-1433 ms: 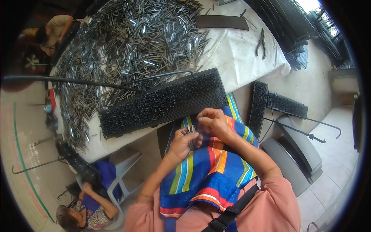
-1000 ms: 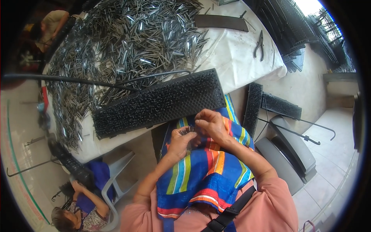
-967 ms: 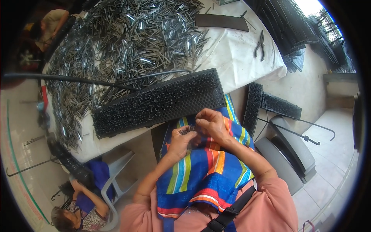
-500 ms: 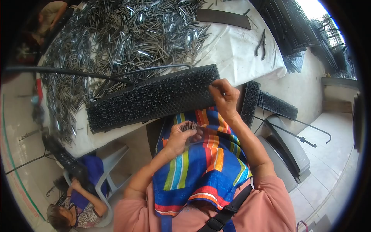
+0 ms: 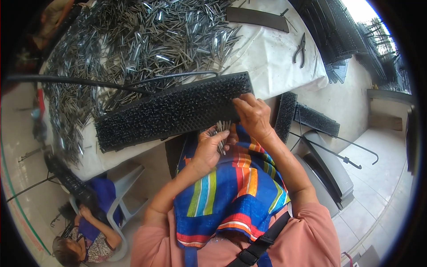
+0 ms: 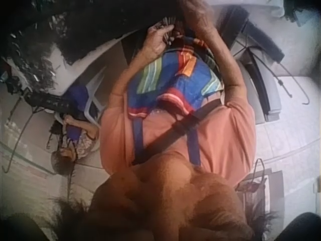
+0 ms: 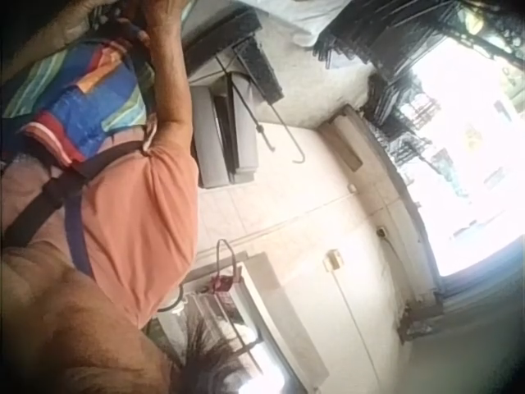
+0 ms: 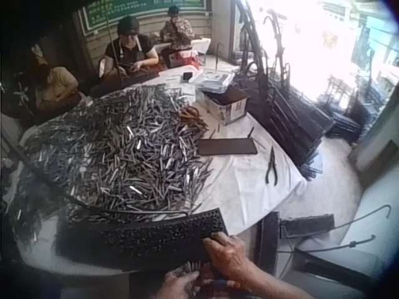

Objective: The person assembles small metal parts into a holder strip by hand.

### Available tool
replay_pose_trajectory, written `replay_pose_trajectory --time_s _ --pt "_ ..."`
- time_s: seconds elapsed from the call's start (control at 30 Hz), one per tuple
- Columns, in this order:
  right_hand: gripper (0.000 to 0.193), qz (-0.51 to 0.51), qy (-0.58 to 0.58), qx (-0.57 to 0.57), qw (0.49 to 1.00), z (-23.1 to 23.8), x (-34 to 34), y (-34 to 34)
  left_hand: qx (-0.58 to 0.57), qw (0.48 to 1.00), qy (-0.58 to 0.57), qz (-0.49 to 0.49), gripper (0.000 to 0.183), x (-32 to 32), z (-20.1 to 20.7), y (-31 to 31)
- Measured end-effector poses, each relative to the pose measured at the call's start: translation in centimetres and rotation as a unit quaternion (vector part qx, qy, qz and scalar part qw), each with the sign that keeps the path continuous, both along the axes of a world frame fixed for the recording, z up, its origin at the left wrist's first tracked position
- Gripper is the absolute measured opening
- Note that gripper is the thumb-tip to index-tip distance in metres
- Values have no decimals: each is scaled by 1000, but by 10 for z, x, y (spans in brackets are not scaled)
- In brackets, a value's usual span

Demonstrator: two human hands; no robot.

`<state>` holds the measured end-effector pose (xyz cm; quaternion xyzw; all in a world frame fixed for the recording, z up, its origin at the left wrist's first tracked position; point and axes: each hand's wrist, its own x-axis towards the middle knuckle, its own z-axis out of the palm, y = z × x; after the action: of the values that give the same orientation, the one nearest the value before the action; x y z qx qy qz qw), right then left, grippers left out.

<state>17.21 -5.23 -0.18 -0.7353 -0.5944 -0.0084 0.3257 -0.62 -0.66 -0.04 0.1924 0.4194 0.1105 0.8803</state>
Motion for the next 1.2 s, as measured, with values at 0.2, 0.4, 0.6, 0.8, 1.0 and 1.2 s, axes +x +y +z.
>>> replay_pose_trajectory --time_s 0.2,0.4,0.6,0.8,1.0,1.2 --pt "16 0 296 -32 955 11 -12 -18 19 998 -3 59 15 12 6 -4" --pt "18 -78 319 -17 944 8 -16 -5 18 998 6 53 15 14 8 -3" --pt "14 -6 39 -23 999 5 0 21 16 1000 6 25 20 8 7 -1" --pt "14 12 27 -21 999 -2 -2 10 4 999 12 45 17 7 5 -1" --pt "6 -35 205 -22 978 14 -10 -4 25 998 4 54 15 13 6 0" --pt "2 -91 545 -58 831 11 -26 -19 12 998 -22 55 18 13 -1 -3"
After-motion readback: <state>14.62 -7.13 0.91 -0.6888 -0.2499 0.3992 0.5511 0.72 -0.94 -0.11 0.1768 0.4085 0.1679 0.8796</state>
